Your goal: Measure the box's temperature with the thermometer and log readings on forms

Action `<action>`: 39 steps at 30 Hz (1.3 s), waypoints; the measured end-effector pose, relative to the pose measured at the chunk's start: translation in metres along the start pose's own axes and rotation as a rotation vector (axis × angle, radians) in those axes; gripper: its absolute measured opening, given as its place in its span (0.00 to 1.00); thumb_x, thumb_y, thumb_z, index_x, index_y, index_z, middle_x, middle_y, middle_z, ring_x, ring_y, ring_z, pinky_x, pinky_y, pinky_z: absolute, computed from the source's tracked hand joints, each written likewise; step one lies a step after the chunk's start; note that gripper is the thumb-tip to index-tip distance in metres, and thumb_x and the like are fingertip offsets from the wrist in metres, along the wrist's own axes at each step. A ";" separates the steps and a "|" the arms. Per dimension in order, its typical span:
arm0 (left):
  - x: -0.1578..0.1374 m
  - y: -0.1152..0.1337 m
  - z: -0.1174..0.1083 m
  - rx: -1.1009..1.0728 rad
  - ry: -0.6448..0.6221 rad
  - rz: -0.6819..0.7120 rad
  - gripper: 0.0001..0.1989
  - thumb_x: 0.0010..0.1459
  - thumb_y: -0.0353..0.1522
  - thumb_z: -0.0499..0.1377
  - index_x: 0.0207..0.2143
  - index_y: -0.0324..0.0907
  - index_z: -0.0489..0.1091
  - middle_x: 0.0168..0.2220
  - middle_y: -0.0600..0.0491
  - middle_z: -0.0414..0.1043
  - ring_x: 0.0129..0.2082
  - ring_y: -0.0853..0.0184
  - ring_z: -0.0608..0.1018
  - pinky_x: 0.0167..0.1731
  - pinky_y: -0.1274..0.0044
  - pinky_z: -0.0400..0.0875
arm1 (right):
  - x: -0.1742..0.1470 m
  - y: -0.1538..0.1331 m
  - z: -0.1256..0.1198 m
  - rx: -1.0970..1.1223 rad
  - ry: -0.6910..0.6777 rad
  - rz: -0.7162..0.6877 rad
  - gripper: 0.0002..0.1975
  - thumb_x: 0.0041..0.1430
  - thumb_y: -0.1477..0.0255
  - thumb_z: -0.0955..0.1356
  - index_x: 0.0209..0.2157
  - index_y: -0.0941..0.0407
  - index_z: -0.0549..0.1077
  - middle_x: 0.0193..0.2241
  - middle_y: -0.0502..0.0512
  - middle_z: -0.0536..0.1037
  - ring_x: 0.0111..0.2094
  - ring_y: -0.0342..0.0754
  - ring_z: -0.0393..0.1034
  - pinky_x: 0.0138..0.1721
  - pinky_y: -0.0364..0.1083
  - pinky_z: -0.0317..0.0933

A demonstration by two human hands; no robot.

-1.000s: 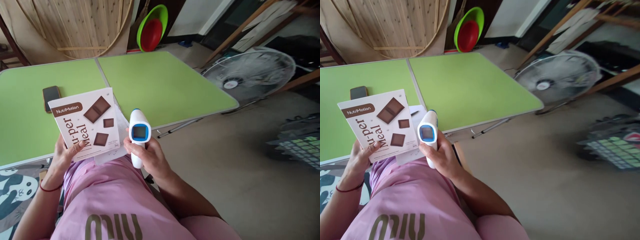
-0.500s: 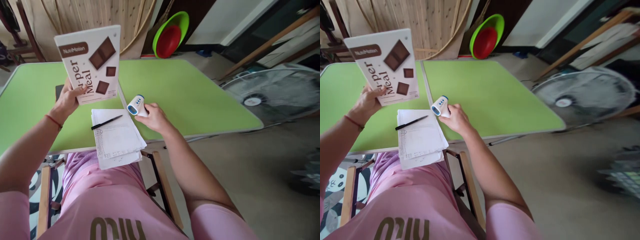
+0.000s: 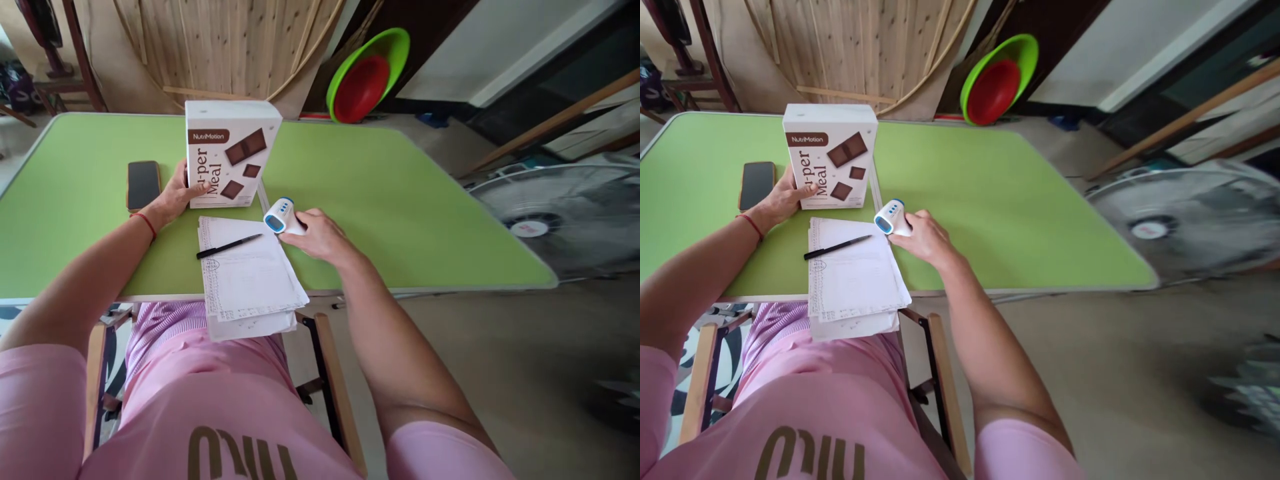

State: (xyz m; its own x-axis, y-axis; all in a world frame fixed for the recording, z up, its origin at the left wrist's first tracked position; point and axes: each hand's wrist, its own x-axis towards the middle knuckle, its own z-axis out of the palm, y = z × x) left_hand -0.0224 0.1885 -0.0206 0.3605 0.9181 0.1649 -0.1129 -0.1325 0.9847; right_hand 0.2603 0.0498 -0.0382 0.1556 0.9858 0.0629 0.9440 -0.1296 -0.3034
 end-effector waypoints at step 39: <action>-0.090 0.059 0.027 1.600 -0.589 -0.107 0.27 0.71 0.45 0.50 0.67 0.42 0.62 0.46 0.38 0.80 0.47 0.45 0.81 0.39 0.67 0.68 | 0.025 -0.120 0.031 0.718 0.214 -0.157 0.07 0.52 0.74 0.69 0.24 0.51 0.66 0.23 0.47 0.75 0.28 0.44 0.69 0.35 0.46 0.67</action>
State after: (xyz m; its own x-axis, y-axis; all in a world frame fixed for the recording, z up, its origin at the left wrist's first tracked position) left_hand -0.0361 0.0881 0.0241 0.6127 0.7443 -0.2658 0.7722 -0.6354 0.0008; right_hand 0.1417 0.0933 -0.0300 0.1575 0.9354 0.3167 0.5506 0.1830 -0.8145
